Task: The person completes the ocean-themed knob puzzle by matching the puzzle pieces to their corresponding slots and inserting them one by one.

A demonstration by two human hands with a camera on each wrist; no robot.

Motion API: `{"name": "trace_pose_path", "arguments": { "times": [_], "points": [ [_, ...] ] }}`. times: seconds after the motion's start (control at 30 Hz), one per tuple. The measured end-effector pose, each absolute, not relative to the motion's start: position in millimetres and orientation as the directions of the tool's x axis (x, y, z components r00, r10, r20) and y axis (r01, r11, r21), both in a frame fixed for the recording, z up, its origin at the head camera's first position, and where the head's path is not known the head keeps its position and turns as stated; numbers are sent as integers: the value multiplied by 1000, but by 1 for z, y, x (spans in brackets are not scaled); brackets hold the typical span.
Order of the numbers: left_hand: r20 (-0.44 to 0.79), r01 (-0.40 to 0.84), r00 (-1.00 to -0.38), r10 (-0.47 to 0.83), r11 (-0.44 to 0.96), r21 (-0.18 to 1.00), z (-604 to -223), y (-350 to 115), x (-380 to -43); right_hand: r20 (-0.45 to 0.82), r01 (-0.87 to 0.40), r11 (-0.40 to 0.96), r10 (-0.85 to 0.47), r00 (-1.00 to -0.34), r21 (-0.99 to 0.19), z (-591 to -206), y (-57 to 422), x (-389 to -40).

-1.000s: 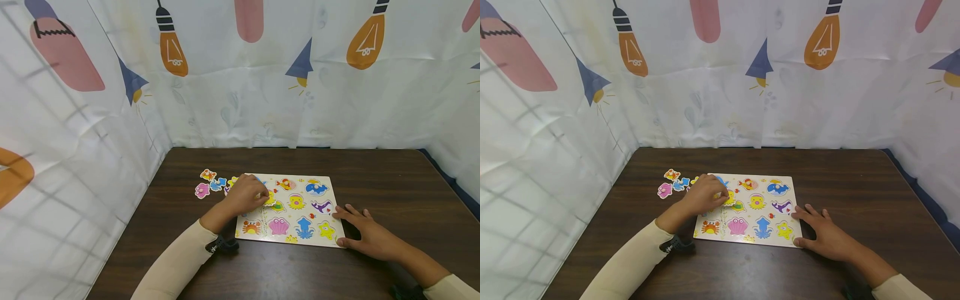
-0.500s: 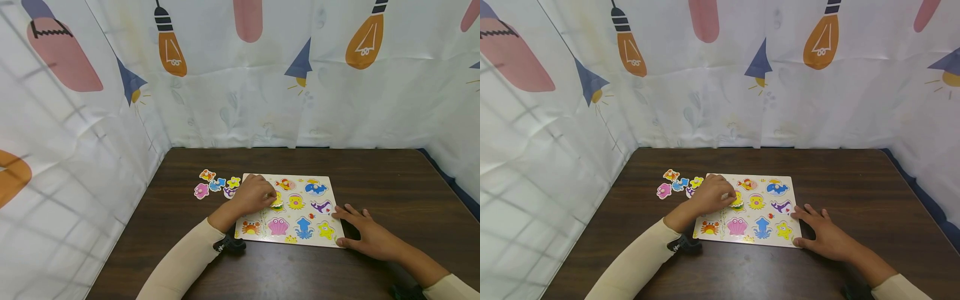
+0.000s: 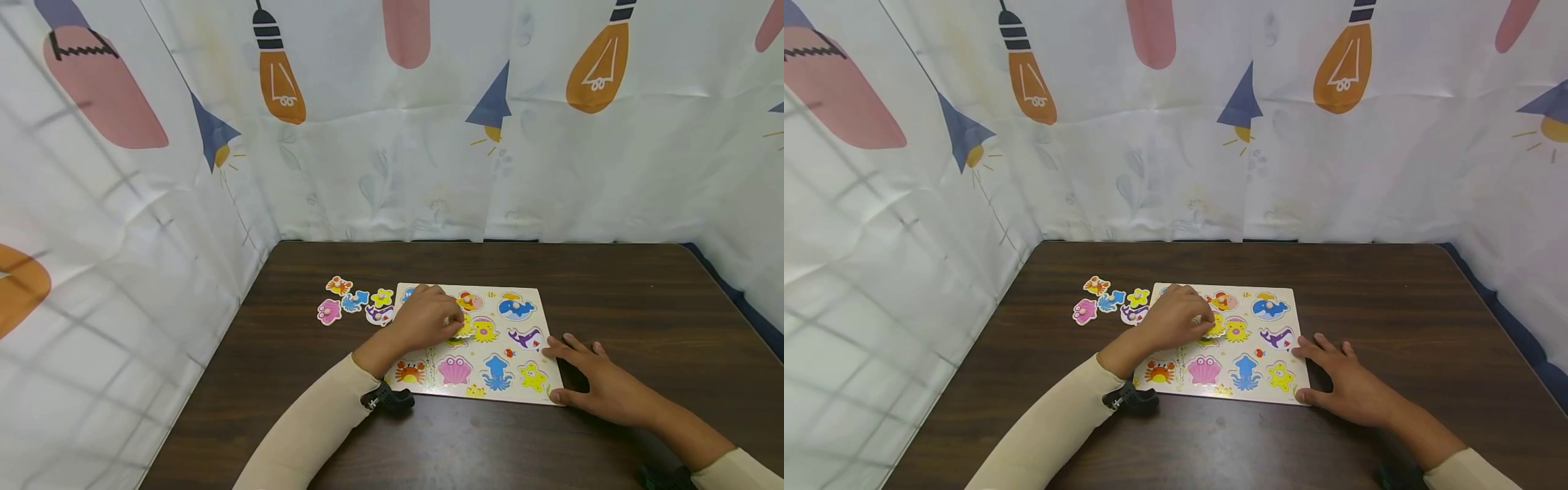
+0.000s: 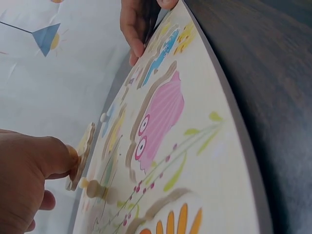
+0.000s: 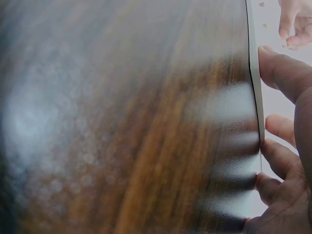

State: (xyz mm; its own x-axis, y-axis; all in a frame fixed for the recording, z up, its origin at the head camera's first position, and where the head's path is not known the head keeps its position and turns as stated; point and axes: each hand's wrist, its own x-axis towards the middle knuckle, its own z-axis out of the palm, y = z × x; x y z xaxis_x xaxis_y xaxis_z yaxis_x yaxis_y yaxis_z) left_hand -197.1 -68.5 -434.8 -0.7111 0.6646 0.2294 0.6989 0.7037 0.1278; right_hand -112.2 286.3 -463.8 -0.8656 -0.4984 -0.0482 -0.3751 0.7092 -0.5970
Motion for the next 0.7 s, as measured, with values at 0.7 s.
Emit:
{"name": "trace_pose_path", "arguments": {
  "times": [0.7],
  "points": [
    [193,699,-712,675,707,107,-440,-38,-198,-63,-364,709,-497,-865,-604,-461,286,-113]
  ]
}}
